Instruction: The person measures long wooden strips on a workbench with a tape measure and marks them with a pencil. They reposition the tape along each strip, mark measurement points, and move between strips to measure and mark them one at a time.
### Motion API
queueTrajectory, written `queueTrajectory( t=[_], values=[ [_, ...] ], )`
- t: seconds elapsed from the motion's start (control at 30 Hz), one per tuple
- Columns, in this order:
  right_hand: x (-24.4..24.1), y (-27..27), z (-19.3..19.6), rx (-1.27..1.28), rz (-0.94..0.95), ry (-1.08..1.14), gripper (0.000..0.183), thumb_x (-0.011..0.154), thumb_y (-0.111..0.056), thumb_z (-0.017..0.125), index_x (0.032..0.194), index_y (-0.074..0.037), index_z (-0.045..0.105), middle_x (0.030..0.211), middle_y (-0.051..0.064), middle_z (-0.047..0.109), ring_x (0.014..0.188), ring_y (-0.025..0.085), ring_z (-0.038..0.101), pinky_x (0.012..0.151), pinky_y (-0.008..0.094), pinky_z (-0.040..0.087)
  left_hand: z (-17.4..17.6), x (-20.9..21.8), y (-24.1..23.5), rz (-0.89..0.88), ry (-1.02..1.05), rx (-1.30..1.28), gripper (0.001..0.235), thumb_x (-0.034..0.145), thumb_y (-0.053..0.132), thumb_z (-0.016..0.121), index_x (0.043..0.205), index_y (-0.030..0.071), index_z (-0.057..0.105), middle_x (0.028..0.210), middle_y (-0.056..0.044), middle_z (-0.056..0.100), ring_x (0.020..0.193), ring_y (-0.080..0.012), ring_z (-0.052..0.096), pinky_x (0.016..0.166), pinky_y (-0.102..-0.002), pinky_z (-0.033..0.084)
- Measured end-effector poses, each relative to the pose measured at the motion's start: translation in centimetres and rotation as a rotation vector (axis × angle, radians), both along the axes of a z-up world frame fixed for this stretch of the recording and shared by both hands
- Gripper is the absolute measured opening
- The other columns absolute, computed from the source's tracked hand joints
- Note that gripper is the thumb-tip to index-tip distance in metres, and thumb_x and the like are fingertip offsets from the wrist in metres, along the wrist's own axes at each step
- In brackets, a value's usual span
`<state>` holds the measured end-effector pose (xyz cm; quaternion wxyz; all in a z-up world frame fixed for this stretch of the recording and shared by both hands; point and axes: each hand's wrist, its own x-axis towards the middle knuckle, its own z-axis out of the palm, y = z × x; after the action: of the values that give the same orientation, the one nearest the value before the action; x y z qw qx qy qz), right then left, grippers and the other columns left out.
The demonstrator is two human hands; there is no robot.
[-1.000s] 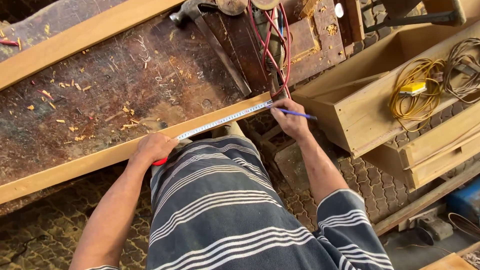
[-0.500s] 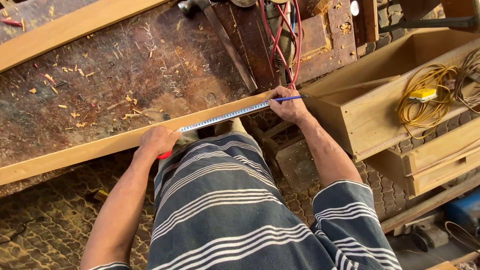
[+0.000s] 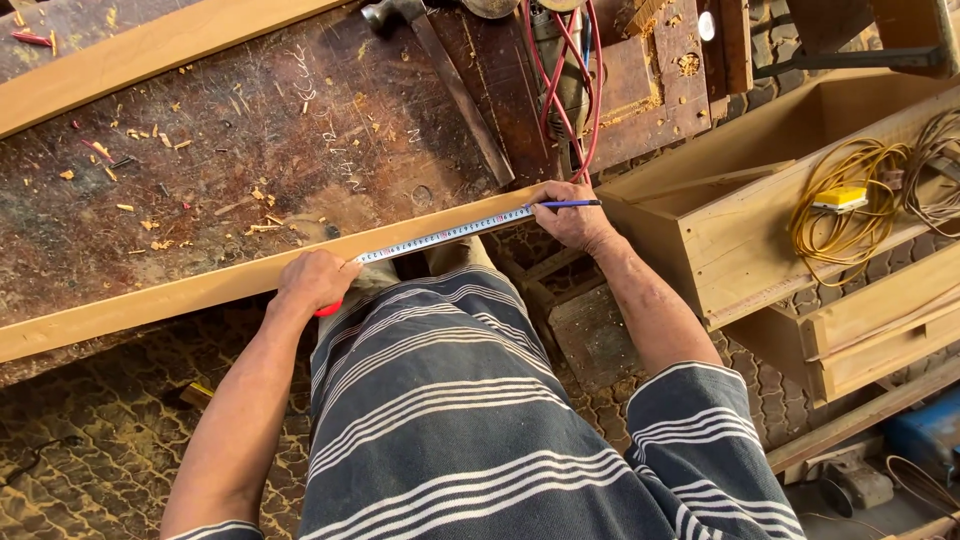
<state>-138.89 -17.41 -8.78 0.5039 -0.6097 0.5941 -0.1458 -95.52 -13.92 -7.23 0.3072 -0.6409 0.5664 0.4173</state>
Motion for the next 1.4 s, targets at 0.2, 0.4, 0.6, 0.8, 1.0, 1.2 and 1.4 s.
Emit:
queueTrajectory(
  t=[0.2,0.4,0.6,0.8,1.0,1.2,1.4],
  values=[
    [0.0,0.0,-0.1,-0.019,-0.004,0.000,0.014,0.087,-0.015,0.068,0.094,-0.005,0.074,0.081,0.009,0.073,0.070,0.020,0.069,0.067,0.034,0.056,0.2,-0.2,-0.2,0.009,-0.028,0.040,0.050,0.096,0.054,0.058,0.095,0.010,0.081,0.105,-0.018,0.076,0.105,-0.0382,0.068,0.094,-0.050,0.052],
    [0.1,0.0,0.1,-0.022,0.018,0.010,0.014,0.088,-0.015,0.067,0.095,-0.005,0.073,0.082,0.009,0.073,0.070,0.019,0.069,0.067,0.034,0.057,0.3,-0.4,0.4,0.003,-0.024,0.030,0.048,0.095,0.054,0.060,0.098,0.011,0.081,0.103,-0.018,0.075,0.101,-0.0383,0.068,0.091,-0.050,0.052],
    [0.1,-0.1,0.4,0.001,0.025,0.030,0.014,0.088,-0.015,0.066,0.096,-0.007,0.074,0.083,0.008,0.073,0.071,0.019,0.069,0.068,0.034,0.057,2.5,-1.2,0.5,0.033,-0.003,0.070,0.042,0.093,0.048,0.061,0.096,0.011,0.082,0.095,-0.016,0.076,0.092,-0.0338,0.071,0.086,-0.048,0.054],
    [0.1,0.0,0.4,-0.034,0.032,0.025,0.013,0.089,-0.016,0.067,0.095,-0.007,0.075,0.083,0.008,0.073,0.073,0.019,0.070,0.071,0.034,0.057,3.3,-1.1,1.9,0.011,0.069,0.112,0.043,0.090,0.052,0.061,0.090,0.015,0.083,0.090,-0.012,0.077,0.086,-0.0313,0.072,0.082,-0.045,0.055],
    [0.3,0.0,0.4,-0.024,0.024,0.045,0.014,0.089,-0.017,0.068,0.095,-0.007,0.075,0.081,0.008,0.073,0.072,0.019,0.070,0.070,0.035,0.057,3.0,-1.3,2.9,0.070,0.089,0.141,0.048,0.089,0.056,0.060,0.087,0.015,0.083,0.088,-0.012,0.078,0.086,-0.0304,0.073,0.081,-0.045,0.055],
    [0.2,0.3,0.2,-0.042,0.035,0.037,0.012,0.090,-0.017,0.069,0.093,-0.006,0.074,0.079,0.008,0.072,0.070,0.019,0.070,0.069,0.035,0.056,2.2,-1.0,4.0,0.048,0.092,0.122,0.050,0.091,0.056,0.059,0.086,0.012,0.083,0.090,-0.013,0.078,0.087,-0.0318,0.073,0.082,-0.046,0.056],
    [0.1,0.2,-0.5,-0.111,0.068,0.094,0.013,0.092,-0.020,0.074,0.092,-0.007,0.075,0.072,0.006,0.071,0.066,0.019,0.068,0.076,0.036,0.054,2.2,-1.1,4.3,0.073,0.151,0.042,0.046,0.087,0.053,0.061,0.084,0.013,0.083,0.091,-0.014,0.077,0.087,-0.0338,0.071,0.082,-0.047,0.055]
  ],
)
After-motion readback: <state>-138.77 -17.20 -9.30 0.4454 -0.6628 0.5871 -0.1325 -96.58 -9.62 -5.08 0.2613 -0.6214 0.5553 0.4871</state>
